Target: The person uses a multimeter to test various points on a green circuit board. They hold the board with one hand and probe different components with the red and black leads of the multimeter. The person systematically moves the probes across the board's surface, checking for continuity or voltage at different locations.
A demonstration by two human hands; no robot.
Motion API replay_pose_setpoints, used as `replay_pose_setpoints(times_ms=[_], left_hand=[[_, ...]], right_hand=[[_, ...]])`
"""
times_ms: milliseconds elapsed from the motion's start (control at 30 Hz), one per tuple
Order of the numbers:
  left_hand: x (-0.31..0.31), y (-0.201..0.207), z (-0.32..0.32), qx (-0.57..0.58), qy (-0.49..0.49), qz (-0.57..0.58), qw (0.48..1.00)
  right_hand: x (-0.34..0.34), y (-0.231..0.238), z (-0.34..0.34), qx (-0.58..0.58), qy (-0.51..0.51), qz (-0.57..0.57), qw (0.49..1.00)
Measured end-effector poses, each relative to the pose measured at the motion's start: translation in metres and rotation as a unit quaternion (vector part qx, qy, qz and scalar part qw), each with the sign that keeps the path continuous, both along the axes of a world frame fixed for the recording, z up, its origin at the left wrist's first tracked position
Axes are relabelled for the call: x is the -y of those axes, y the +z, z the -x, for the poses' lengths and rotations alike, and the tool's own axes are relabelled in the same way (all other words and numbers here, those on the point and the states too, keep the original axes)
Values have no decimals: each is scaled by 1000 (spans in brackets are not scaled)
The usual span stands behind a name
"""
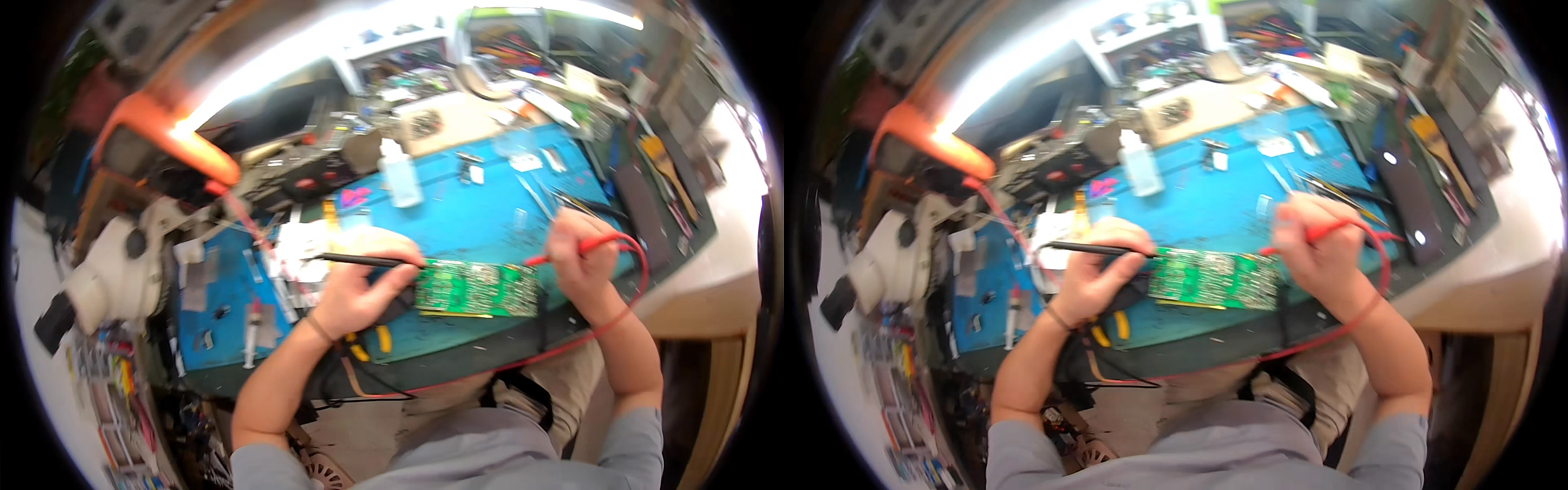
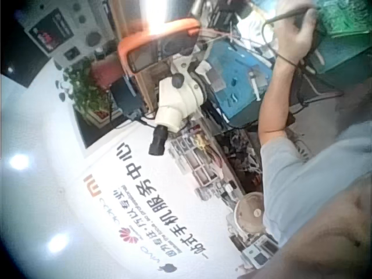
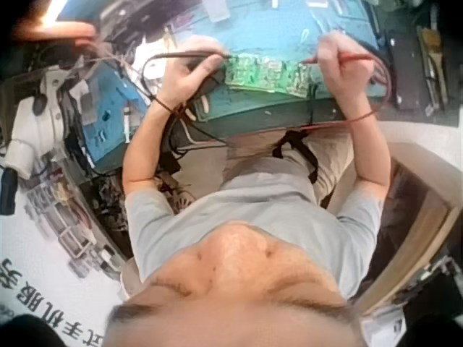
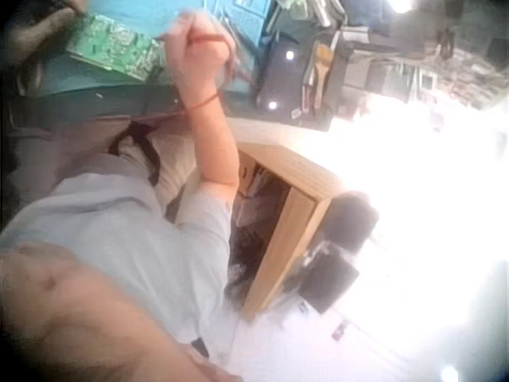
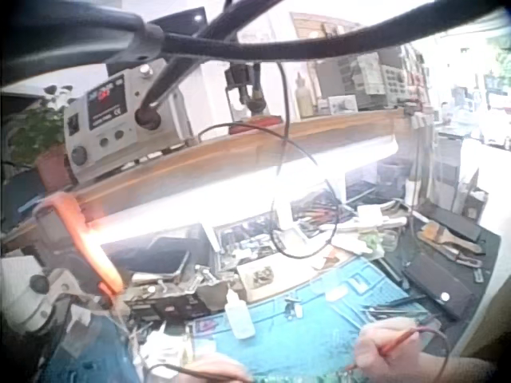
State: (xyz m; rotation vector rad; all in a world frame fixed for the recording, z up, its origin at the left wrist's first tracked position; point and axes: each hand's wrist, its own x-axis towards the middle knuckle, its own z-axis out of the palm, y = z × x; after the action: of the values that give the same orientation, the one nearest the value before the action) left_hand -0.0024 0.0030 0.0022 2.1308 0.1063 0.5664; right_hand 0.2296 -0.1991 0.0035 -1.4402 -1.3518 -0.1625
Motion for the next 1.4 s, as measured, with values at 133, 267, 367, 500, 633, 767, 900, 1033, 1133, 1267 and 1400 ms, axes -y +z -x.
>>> replay_pose_setpoints(times_ms=[133,267,367,500,633,767,900,1033,1133,1267,1400], left_hand=[[0,2,-2,-4,2,-9,1000],[4,0,-7,-12,13,24,1000],[5,1,-4,-20,17,34,999],[3,3,-3,-23,12,28,999],[3,2,-4,-21,10,30,999],[4,2,-4,-23,13,35,999],[4,3,-4,-26,12,25,999],[4,3,-5,-26,12,23,999],[4,3,-5,-26,13,25,999],[4,2,-4,-25,14,26,999],[4,2,-4,-24,14,27,999]], right_hand=[[-3,-1,0,-29,16,-12,999],[2,-1,-2,-35,17,-19,999],[2,-2,-1,-36,17,-7,999],[0,-3,1,-39,12,-10,999],[3,-5,-5,-2,33,-16,999],[2,-5,-3,-9,27,-24,999],[-1,-6,-1,-20,13,-40,999],[-1,-4,0,-14,11,-45,999],[0,-2,-5,11,38,-30,999],[0,-3,-4,7,32,-24,999],[-1,-5,-3,-2,11,-27,1000]])
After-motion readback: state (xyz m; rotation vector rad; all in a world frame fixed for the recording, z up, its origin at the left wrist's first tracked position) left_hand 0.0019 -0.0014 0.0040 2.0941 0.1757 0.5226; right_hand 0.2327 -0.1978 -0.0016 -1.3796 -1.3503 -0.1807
